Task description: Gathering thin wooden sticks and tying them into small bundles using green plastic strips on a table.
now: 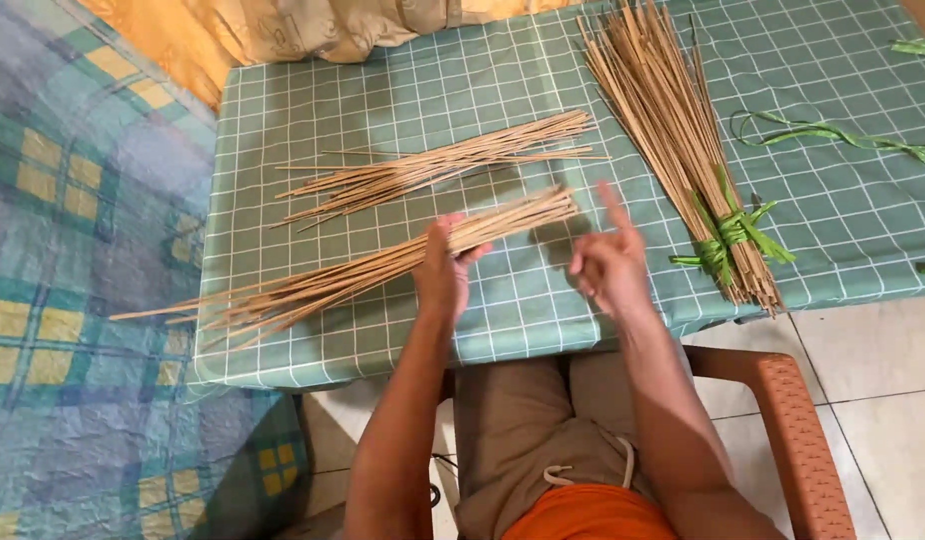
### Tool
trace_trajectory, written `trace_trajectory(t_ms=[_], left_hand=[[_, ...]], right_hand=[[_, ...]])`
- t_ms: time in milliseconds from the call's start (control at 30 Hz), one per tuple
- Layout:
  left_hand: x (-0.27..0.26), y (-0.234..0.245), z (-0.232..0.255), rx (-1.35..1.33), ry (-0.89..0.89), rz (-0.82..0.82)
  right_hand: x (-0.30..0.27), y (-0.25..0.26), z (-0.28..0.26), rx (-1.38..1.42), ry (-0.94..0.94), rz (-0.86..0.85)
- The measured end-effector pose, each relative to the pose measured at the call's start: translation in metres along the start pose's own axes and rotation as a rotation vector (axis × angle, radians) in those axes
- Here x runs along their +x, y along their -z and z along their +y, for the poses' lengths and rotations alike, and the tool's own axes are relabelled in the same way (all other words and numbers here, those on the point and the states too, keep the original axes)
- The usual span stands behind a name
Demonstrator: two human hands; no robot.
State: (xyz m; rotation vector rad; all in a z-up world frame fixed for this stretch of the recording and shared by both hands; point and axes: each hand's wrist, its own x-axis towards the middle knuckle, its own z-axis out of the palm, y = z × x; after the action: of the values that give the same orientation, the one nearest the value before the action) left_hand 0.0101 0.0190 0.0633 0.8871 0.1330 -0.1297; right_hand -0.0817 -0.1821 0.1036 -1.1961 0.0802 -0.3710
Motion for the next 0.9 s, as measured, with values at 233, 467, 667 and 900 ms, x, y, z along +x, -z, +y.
trace_trajectory(t_ms=[233, 467, 667, 900], left_hand=[[0.012, 0.008, -0.018, -0.022, 0.016, -0.018], [0.011, 0.009, -0.018, 0.004, 0.017, -0.063], [0.012, 0.008, -0.018, -0.006, 0.017, -0.046], [0.007, 0.002, -0.017, 0.062, 0.025, -0.036]], right_hand=[[-0.003, -0.003, 0.014, 0.035, 0.094, 0.249], [-0.006, -0.004, 0.014, -0.003, 0.136, 0.128], [0.000, 0.007, 0.010, -0.172, 0.056, 0.008], [0.018, 0.008, -0.008, -0.367, 0.166, 0.306]])
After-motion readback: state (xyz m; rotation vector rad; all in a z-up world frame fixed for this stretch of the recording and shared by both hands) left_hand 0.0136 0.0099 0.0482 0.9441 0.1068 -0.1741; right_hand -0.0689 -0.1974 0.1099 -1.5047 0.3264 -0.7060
